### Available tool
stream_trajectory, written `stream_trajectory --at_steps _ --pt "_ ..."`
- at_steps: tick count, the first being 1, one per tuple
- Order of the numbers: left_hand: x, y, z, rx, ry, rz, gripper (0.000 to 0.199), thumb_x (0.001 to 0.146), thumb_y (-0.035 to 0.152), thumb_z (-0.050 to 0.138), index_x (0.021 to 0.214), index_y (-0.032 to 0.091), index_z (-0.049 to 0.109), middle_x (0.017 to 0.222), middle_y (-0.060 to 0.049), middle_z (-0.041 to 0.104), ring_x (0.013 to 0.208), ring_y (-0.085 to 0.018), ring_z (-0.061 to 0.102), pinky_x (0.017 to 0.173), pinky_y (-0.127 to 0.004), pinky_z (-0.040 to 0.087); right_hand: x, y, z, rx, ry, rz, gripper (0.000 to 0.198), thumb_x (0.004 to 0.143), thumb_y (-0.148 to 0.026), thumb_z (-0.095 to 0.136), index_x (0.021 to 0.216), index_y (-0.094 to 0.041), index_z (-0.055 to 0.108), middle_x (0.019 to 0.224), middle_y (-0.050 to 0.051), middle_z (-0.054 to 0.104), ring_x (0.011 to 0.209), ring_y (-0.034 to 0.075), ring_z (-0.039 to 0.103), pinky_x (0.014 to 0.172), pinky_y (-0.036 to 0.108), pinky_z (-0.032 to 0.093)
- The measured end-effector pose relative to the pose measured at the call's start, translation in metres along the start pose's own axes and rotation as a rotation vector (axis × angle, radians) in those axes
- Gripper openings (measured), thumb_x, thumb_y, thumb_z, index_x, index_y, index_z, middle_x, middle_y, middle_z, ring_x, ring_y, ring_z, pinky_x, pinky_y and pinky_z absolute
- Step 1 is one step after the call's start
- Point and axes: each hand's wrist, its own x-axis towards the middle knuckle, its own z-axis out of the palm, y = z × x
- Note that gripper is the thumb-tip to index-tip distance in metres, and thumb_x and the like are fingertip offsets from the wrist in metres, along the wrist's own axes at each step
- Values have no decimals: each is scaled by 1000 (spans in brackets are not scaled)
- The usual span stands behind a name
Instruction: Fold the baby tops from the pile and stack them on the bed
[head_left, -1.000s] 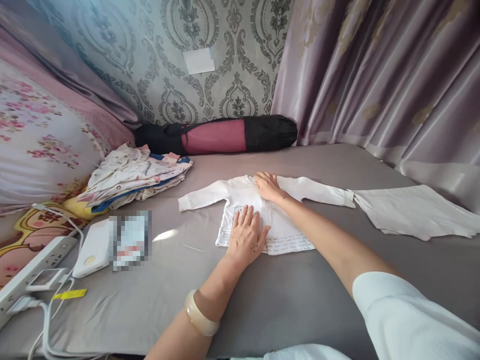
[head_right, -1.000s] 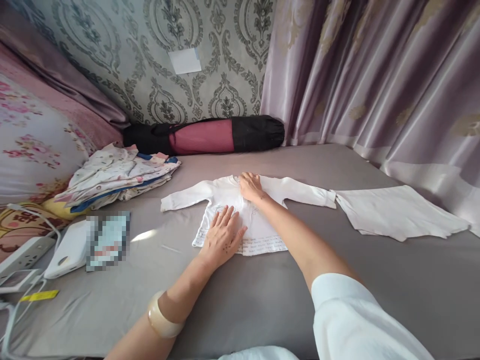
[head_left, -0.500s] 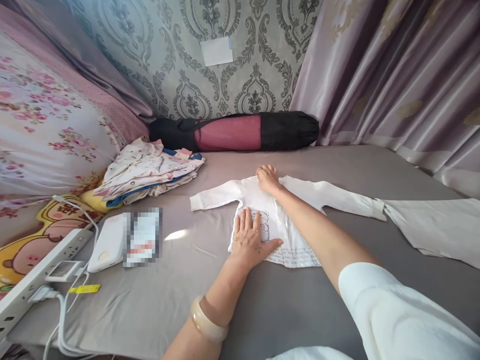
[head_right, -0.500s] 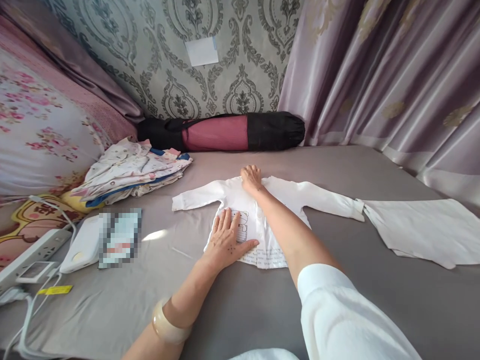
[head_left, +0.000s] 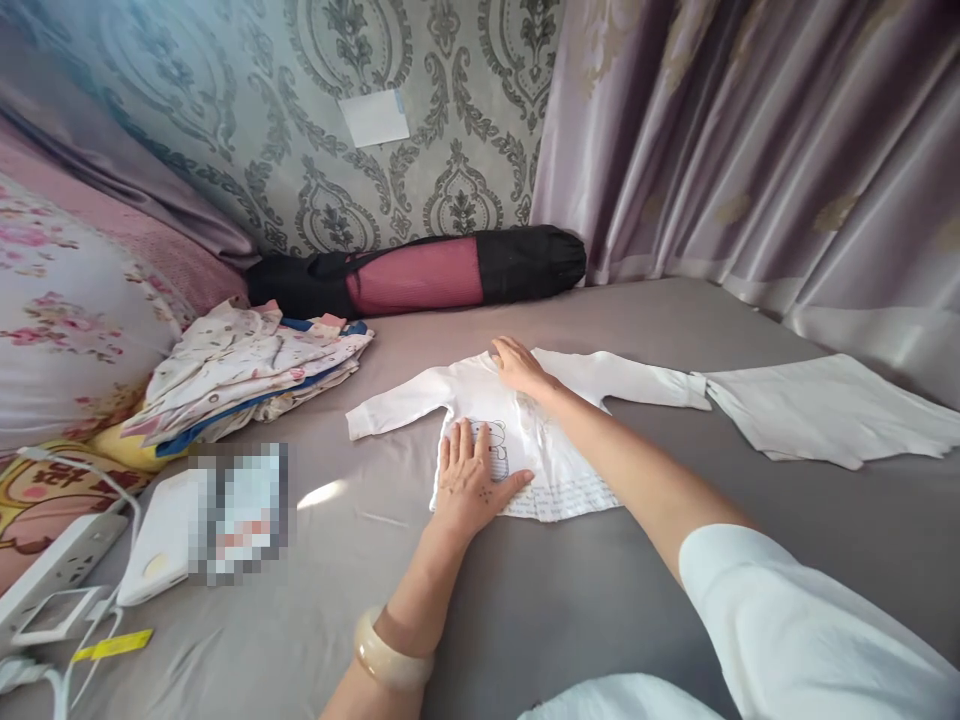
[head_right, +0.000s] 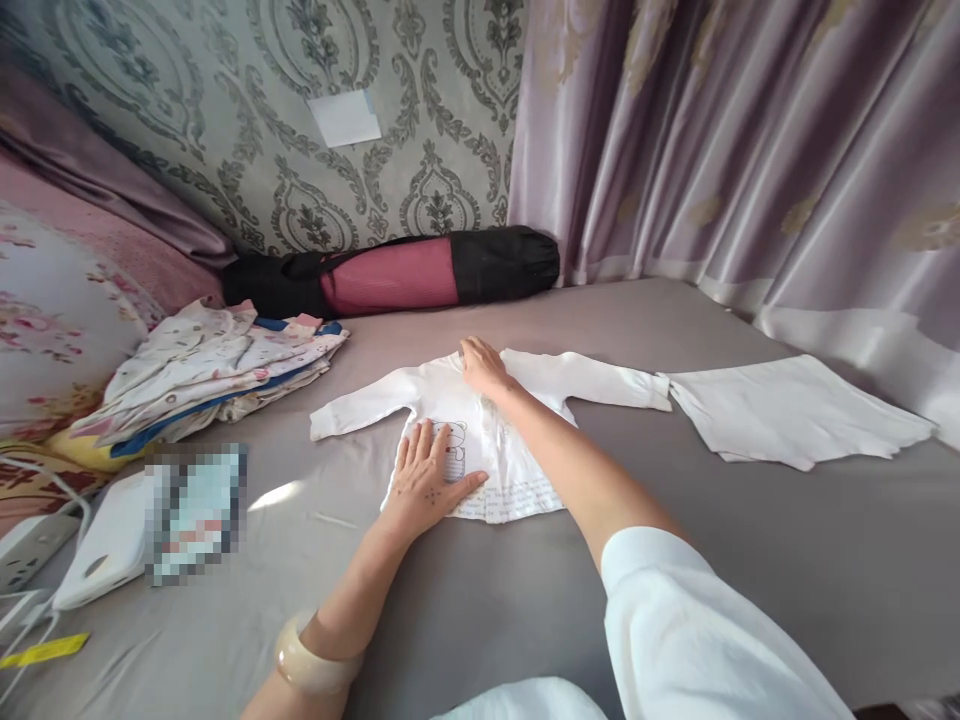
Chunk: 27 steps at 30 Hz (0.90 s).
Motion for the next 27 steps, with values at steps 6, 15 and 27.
stream_trajectory --at_steps 6,15,27 --pt "0 -4 7 3 60 38 101 79 79 50 150 10 32 160 -24 24 150 -40 15 120 -58 17 -68 30 -7 -57 -69 116 60 101 -38 26 153 -8 31 163 17 22 151 30 13 120 49 12" --pt "2 -14 21 17 147 83 89 83 72 53 148 15 35 158 -21 30 149 -37 19 119 -58 20 -91 29 0 -76 -79 118 63 102 -44 22 154 -11 30 163 15 22 151 27 15 121 49 8" --pt "-7 -4 12 -63 75 375 75 95 67 34 153 20 30 160 -16 29 151 -29 19 120 -56 17 -190 2 -21 40 -246 24 69 101 -53 16 157 -14 24 165 16 9 152 34 2 115 66 0"
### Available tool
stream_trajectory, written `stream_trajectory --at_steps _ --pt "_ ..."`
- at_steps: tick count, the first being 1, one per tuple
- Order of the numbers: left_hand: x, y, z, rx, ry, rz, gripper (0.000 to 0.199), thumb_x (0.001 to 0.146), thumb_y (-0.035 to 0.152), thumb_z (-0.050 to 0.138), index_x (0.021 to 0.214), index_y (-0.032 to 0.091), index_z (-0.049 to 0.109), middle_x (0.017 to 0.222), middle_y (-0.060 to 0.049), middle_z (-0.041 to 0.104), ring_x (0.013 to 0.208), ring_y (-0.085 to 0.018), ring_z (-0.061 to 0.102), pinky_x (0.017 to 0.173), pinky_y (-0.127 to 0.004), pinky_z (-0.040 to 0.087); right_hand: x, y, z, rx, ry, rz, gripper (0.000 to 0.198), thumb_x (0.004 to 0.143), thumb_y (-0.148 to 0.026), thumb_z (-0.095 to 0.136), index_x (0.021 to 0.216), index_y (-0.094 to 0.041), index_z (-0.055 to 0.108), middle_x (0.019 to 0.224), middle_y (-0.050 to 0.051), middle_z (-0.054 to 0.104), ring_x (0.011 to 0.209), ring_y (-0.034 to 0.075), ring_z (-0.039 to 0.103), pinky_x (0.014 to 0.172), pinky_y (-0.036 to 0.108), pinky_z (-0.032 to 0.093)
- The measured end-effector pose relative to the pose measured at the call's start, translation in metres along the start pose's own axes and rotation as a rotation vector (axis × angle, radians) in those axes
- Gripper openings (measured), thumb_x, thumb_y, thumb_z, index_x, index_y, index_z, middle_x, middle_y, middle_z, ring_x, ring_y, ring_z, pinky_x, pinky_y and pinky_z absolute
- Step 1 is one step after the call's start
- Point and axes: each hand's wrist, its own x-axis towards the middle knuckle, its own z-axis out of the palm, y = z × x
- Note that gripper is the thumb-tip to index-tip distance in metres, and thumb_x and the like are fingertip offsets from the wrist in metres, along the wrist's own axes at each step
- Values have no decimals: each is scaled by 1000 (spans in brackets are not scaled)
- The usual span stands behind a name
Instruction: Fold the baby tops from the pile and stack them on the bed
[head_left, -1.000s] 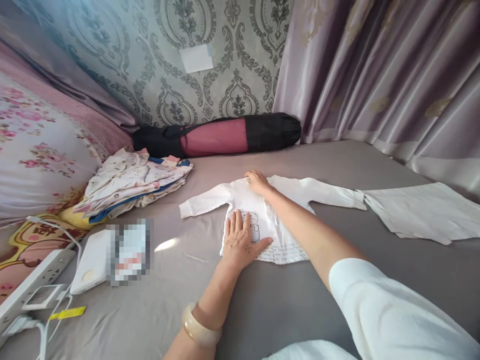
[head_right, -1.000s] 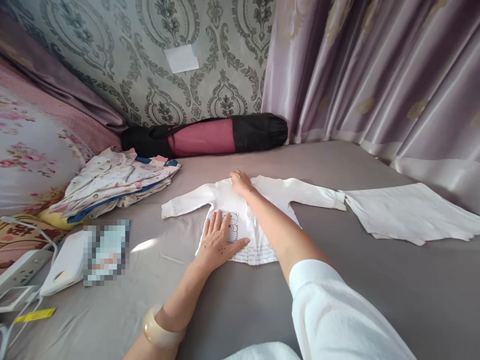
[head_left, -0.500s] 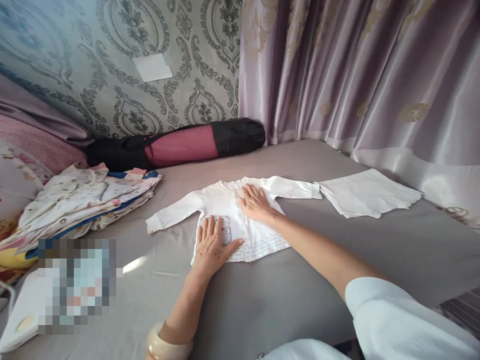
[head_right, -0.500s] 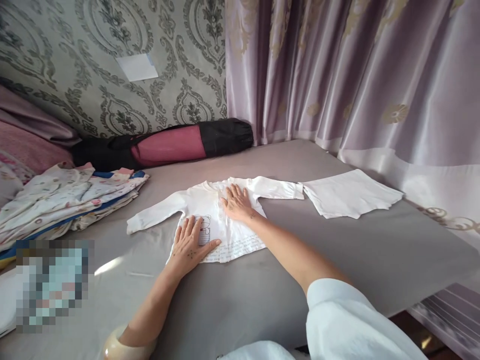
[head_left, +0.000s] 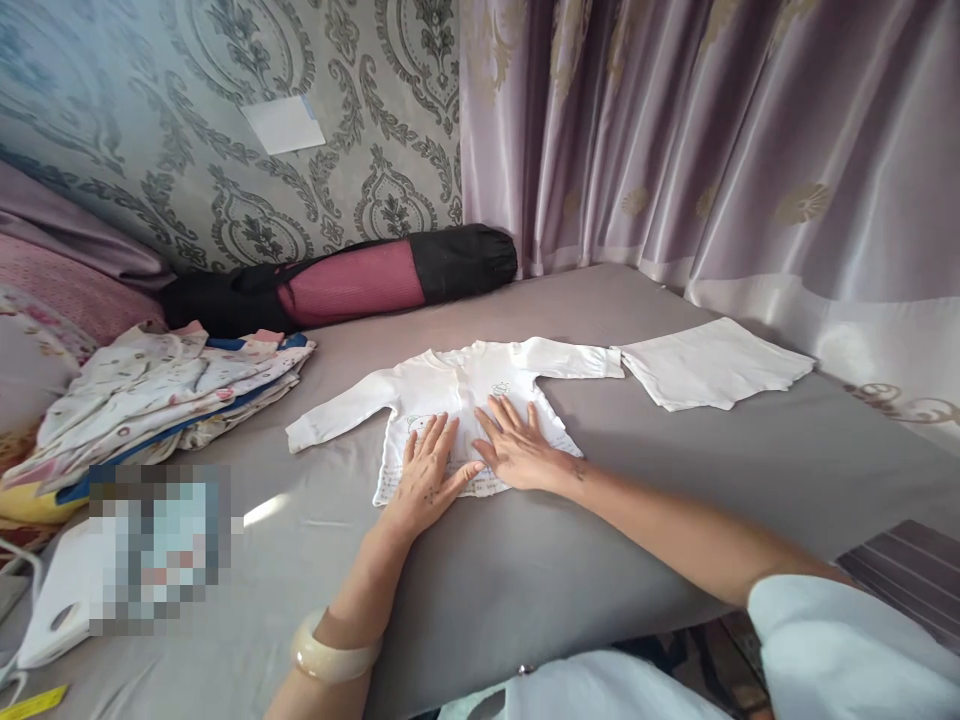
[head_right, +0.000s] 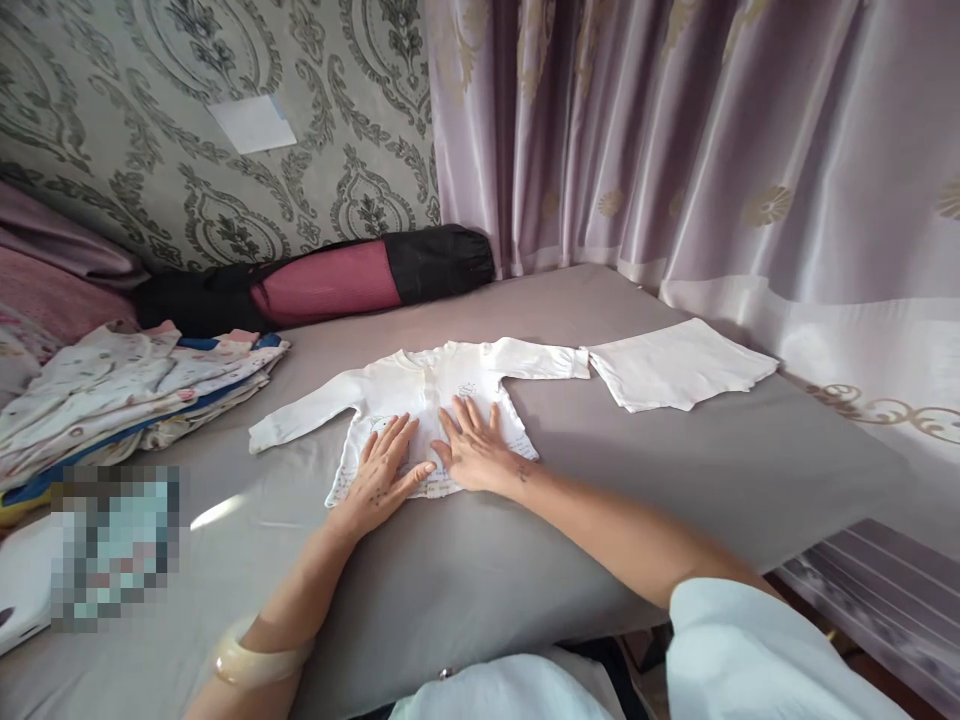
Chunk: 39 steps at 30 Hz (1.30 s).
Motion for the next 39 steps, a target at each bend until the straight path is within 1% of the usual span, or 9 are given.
stream_trajectory --at_steps 6,9,11,12,16,23,29,33,39 --pt "-1 9 -5 20 -107 57 73 94 68 34 151 21 37 160 -14 30 150 -30 19 120 -56 17 -48 -5 -17 77 -114 -83 61 100 -42 28 154 -16 33 165 13 13 152 31 8 117 62 4" --pt "0 11 -5 43 -134 43 70 95 66 33 149 22 41 160 -13 31 150 -30 21 120 -57 18 -39 14 -37 250 -164 -167 50 93 -42 47 136 -19 58 156 12 39 141 31 38 115 49 26" --pt "1 11 -5 54 -119 40 68 96 64 34 148 22 42 159 -13 32 149 -30 22 120 -57 19 -21 38 -50 400 -121 -121 38 92 -40 47 111 -17 71 123 10 68 110 27 63 95 37 46" --pt "1 12 -5 57 -110 41 67 96 64 35 148 22 42 159 -13 33 149 -30 24 120 -57 19 -10 52 -57 455 -55 -52 38 93 -40 45 105 -16 72 106 8 73 95 24 66 83 32 50" --pt "1 13 -5 59 -101 36 65 96 62 36 147 23 44 158 -12 35 149 -30 25 120 -56 20 30 105 -80 335 355 269 29 89 -25 47 98 -17 73 97 5 73 91 20 64 78 26 46" --pt "2 15 -8 53 -70 39 58 96 58 40 143 25 49 154 -10 42 145 -31 32 118 -55 25 51 144 -87 16 403 759 39 84 -9 46 116 -15 69 120 16 67 116 28 55 91 37 42" --pt "19 23 -19 81 -46 11 40 98 47 41 124 27 63 131 -8 60 123 -29 52 108 -49 38 60 150 -73 -66 359 853 39 86 -15 49 122 -12 65 131 20 57 127 33 46 101 49 36" --pt "45 27 -24 110 -19 3 31 97 42 45 101 25 71 113 -8 64 109 -29 55 97 -46 45 65 151 -73 -84 385 924 38 88 -15 48 122 -12 63 132 21 55 127 33 44 101 48 33" --pt "102 27 -13 -5 -11 68 30 94 31 47 117 24 64 124 -9 62 119 -28 52 100 -47 45 68 155 -75 -98 396 950 41 83 -18 56 123 -12 64 134 24 53 129 36 44 100 50 33"
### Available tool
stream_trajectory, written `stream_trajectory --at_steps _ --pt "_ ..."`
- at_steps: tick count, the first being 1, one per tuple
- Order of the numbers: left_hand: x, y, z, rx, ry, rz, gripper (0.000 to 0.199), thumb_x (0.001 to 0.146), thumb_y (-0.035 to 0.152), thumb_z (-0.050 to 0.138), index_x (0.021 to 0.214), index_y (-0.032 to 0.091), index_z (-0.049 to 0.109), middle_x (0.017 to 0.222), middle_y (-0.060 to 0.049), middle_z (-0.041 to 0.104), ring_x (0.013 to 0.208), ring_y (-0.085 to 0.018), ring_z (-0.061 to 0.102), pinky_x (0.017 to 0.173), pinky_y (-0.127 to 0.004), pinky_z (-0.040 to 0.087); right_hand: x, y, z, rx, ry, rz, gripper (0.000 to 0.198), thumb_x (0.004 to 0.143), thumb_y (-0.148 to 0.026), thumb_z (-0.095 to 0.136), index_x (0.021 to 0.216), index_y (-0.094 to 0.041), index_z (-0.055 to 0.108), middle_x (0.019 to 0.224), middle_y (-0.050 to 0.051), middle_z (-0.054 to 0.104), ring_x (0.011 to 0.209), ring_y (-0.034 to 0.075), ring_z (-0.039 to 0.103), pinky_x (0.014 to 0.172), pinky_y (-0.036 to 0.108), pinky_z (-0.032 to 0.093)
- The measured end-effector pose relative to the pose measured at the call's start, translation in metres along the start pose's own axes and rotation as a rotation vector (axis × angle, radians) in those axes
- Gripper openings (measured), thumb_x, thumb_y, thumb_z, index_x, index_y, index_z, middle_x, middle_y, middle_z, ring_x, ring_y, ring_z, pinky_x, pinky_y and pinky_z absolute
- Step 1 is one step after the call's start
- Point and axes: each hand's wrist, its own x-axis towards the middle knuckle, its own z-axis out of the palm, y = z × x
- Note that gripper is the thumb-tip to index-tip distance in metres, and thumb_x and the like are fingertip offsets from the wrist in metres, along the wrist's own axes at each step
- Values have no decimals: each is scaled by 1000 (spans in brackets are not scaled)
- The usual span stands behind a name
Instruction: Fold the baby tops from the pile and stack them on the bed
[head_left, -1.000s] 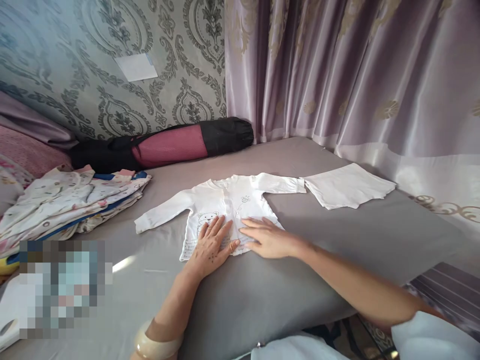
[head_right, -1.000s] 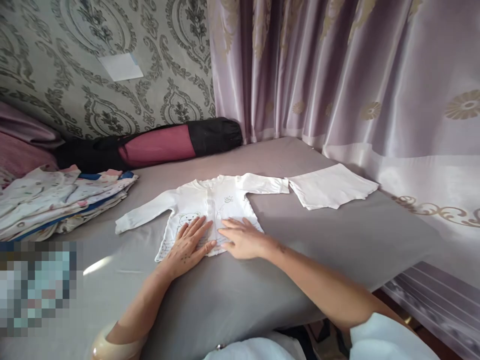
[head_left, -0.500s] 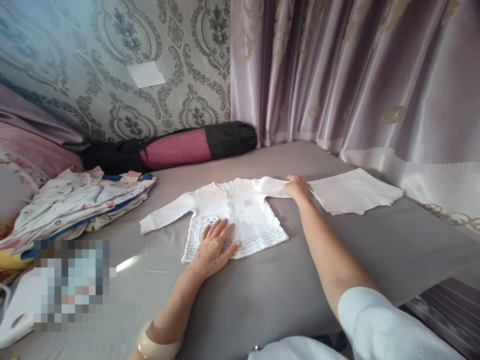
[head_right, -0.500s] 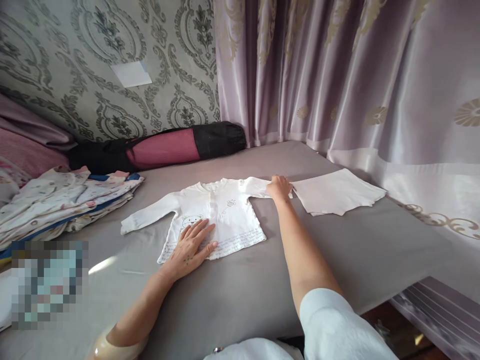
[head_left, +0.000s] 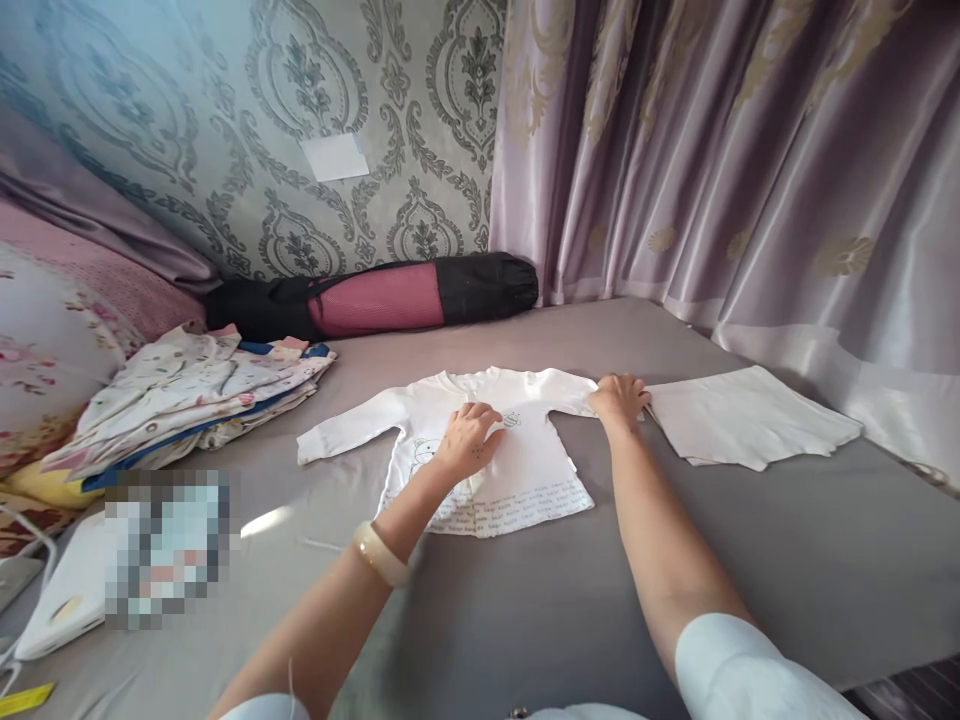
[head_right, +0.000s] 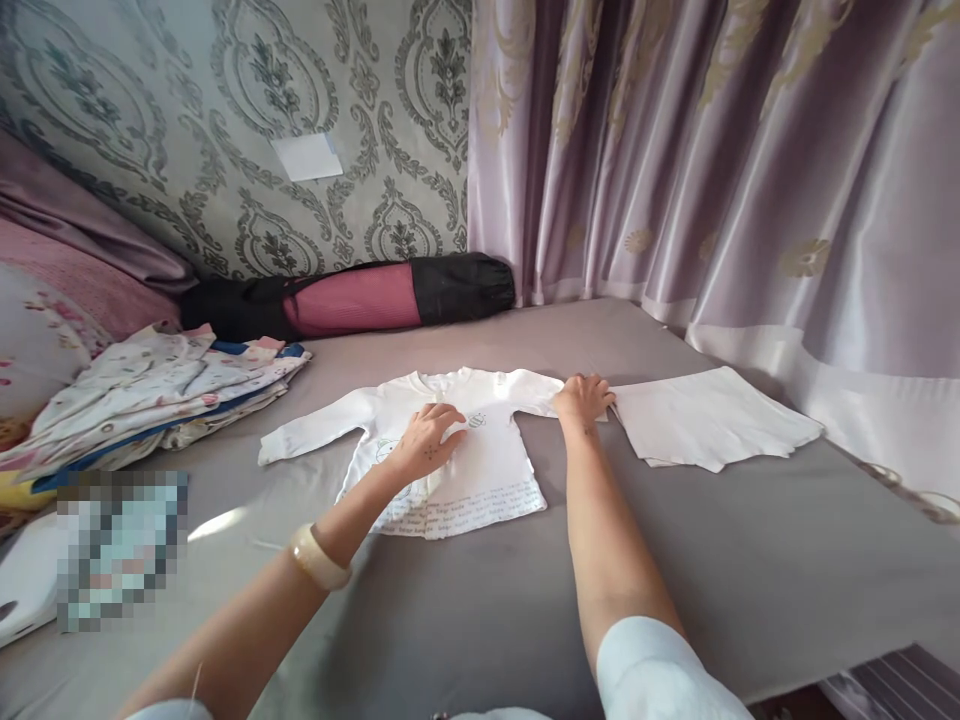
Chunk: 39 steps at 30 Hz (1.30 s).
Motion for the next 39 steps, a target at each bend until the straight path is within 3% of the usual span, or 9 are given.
stream_trajectory --at_steps 6,10,15,18,21,25,29,34,39 --pt "63 -4 27 -30 -104 124 44 93 31 48 134 16 53 147 -13 50 143 -28 36 118 -44 30 5 -1 -21 74 -68 -77 41 77 -13 53 116 -12 66 118 20 66 119 33 56 107 51 28" --pt "90 -8 44 -30 -181 78 55 94 43 46 143 16 44 156 -13 37 148 -31 26 121 -47 22 9 3 -45 216 -89 -154 32 75 -13 54 104 -17 68 105 13 71 105 29 63 96 42 40" --pt "99 -12 46 -41 -240 27 66 95 54 40 150 18 34 161 -13 29 150 -31 19 121 -49 17 7 10 -63 757 -146 -219 16 75 -24 59 88 -17 67 83 5 69 77 18 64 68 27 48" --pt "99 -12 37 -42 -280 27 73 93 62 39 152 19 32 162 -14 25 150 -33 18 120 -52 16 1 5 -69 1131 -257 -184 21 69 -27 68 87 -17 66 75 1 68 66 15 63 60 25 48" --pt "101 -12 30 -36 -318 20 87 85 75 42 153 23 29 163 -15 21 150 -37 14 118 -57 15 -3 -3 -72 1345 -342 -126 31 59 -28 79 85 -18 67 71 -1 69 62 15 64 58 26 51" --pt "106 -12 27 -10 -319 10 101 74 86 45 154 27 25 163 -14 21 147 -42 14 116 -61 15 -9 -18 -73 1496 -426 -113 37 53 -27 86 84 -20 66 69 -3 68 62 14 64 60 26 52" --pt "114 -9 24 14 -317 0 107 66 88 51 153 30 28 159 -15 26 143 -46 18 112 -64 19 -24 -41 -70 1589 -514 -117 31 58 -23 84 83 -20 66 73 -3 69 64 13 64 61 25 52" --pt "120 -5 18 6 -291 -36 106 61 81 65 147 26 38 147 -16 41 134 -44 33 111 -61 24 -44 -71 -59 1654 -654 -47 16 70 -14 76 81 -19 65 74 -2 69 65 11 64 59 21 52" --pt "113 -8 16 -32 -276 -74 98 67 65 71 149 27 33 149 -14 42 138 -42 30 113 -60 23 -53 -83 -46 1661 -755 2 14 75 -8 71 81 -18 65 74 -1 70 68 12 66 61 22 53"
